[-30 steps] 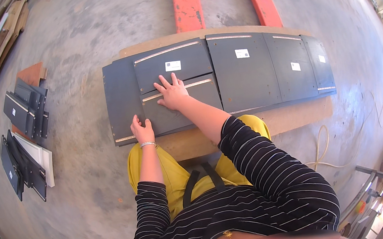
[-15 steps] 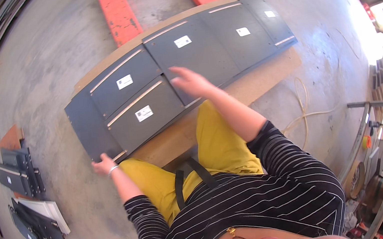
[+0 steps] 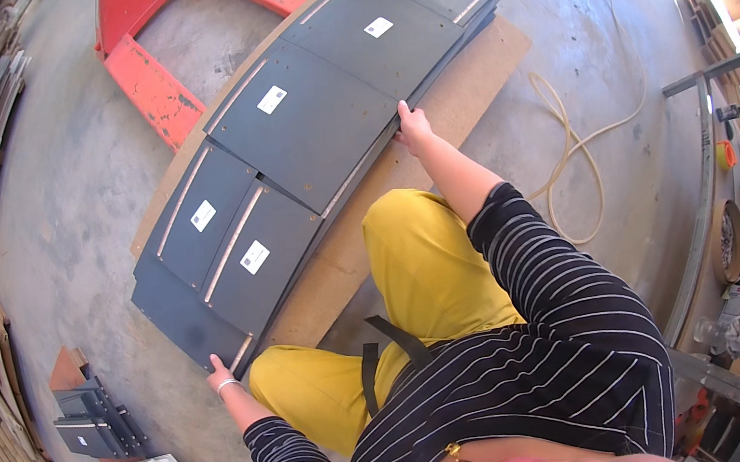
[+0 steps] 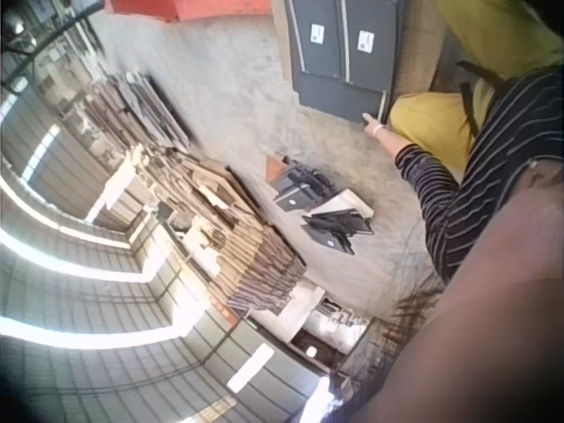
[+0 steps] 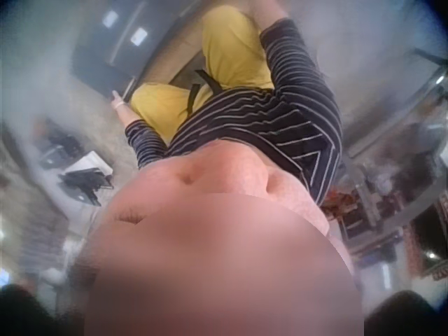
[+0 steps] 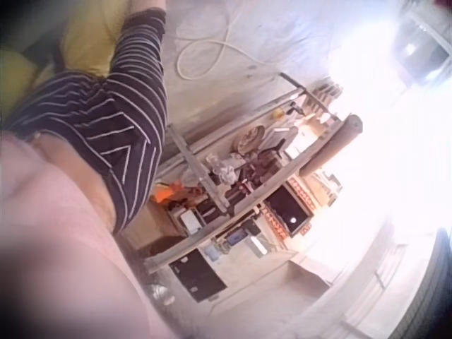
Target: The person kneels on the floor and arranges several dark rectangular panels on a large cardboard sheet. They pick up panels from a nearby stack, place them on the cardboard, and adjust their positions to form a neat arrangement.
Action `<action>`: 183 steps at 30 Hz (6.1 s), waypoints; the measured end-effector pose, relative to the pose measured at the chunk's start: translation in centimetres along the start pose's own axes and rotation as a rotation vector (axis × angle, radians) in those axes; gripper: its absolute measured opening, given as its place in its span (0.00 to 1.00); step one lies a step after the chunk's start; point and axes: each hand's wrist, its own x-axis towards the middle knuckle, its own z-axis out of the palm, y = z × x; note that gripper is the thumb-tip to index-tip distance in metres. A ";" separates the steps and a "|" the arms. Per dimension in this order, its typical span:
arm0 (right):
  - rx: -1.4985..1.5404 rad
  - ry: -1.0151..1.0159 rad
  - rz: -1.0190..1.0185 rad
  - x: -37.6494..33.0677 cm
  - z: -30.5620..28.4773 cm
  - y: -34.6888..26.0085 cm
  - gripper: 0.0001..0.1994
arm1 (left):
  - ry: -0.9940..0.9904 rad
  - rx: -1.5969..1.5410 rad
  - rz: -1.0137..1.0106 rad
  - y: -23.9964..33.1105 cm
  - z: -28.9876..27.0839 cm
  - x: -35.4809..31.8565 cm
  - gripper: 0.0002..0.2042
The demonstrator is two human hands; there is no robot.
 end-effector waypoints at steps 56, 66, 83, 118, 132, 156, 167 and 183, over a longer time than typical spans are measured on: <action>-0.513 0.222 -0.882 17.6 -28.6 -33.0 0.20 | -0.032 -1.707 -0.306 21.4 11.9 -30.3 0.40; -0.498 -0.199 -0.258 25.4 -33.1 -33.8 0.45 | -0.050 -1.796 -0.360 21.2 13.1 -28.2 0.35; -0.552 -0.177 -0.202 26.7 -24.9 -40.4 0.43 | 0.022 -1.710 -0.423 24.6 10.0 -27.7 0.35; -0.654 0.060 -0.157 33.5 -21.6 -47.1 0.35 | 0.066 -1.566 -0.502 24.5 4.7 -15.6 0.38; -0.519 0.079 -0.034 30.0 -23.5 -46.0 0.31 | 0.052 -1.437 -0.393 26.6 2.1 -14.3 0.36; -0.332 0.382 -0.090 25.2 -35.4 -27.5 0.19 | -0.315 -1.354 -0.076 36.8 7.8 -8.4 0.39; -0.140 0.555 -0.367 -2.9 -47.2 -16.8 0.20 | -0.651 -1.407 0.037 30.1 8.4 -3.8 0.37; 0.031 0.962 -0.493 -40.3 -49.5 -0.5 0.23 | -1.297 -1.257 0.190 32.8 8.6 0.3 0.37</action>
